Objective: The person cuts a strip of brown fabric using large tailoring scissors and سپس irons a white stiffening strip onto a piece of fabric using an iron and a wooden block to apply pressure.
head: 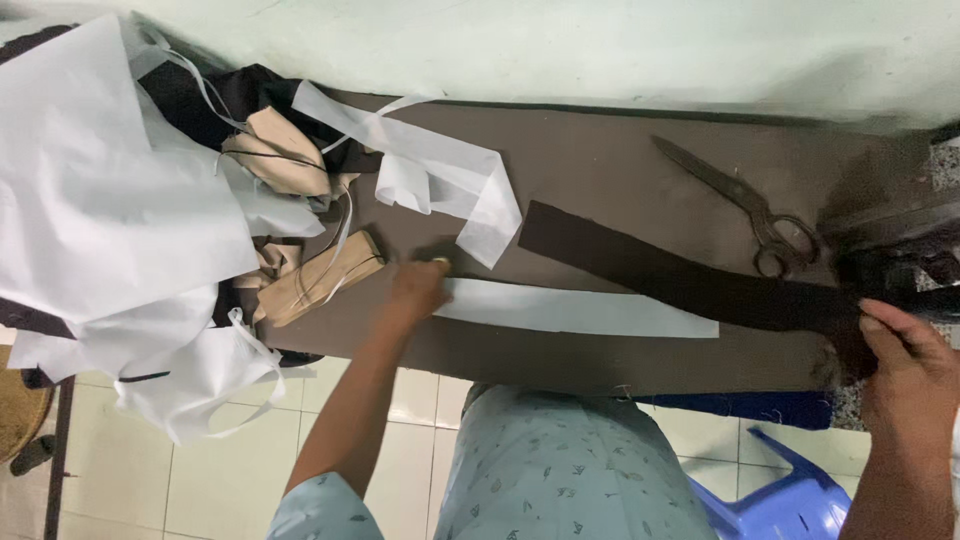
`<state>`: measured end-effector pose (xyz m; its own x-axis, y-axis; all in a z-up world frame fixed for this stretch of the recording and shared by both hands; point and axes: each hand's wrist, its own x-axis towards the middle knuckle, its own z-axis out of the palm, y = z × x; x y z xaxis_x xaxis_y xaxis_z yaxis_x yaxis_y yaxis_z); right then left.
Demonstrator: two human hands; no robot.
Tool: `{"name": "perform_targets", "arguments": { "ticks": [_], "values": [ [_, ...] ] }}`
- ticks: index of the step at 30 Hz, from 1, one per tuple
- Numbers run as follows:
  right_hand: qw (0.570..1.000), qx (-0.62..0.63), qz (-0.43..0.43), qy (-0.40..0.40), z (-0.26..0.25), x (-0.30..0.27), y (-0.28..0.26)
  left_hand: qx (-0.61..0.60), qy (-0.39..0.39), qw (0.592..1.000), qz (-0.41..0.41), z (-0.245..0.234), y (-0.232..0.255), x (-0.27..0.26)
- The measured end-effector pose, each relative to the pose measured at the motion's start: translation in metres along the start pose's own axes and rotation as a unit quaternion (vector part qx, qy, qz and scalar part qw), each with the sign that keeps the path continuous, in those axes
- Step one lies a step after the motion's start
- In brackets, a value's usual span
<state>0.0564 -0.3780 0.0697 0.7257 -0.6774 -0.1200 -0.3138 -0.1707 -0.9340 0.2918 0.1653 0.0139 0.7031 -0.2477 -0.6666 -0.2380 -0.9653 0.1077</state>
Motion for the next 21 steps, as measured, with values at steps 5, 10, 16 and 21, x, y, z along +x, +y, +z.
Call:
{"name": "perform_targets", "arguments": {
  "ticks": [5,10,16,21],
  "values": [
    [0.999,-0.029,-0.027,-0.037,0.055,-0.003,-0.063,-0.176,0.047,0.979,-0.090,0.026,-0.059,-0.006],
    [0.942,-0.110,-0.125,-0.292,0.126,-0.017,-0.016,-0.346,0.145,0.924,-0.078,0.051,-0.064,-0.050],
    [0.811,-0.269,-0.291,-0.431,0.219,-0.050,0.013,-0.539,0.214,0.798,0.163,-0.008,-0.013,-0.143],
    [0.789,-0.343,-0.348,-0.372,0.205,-0.026,0.061,-0.617,0.277,0.723,0.143,0.001,-0.060,-0.151]
  ]
}}
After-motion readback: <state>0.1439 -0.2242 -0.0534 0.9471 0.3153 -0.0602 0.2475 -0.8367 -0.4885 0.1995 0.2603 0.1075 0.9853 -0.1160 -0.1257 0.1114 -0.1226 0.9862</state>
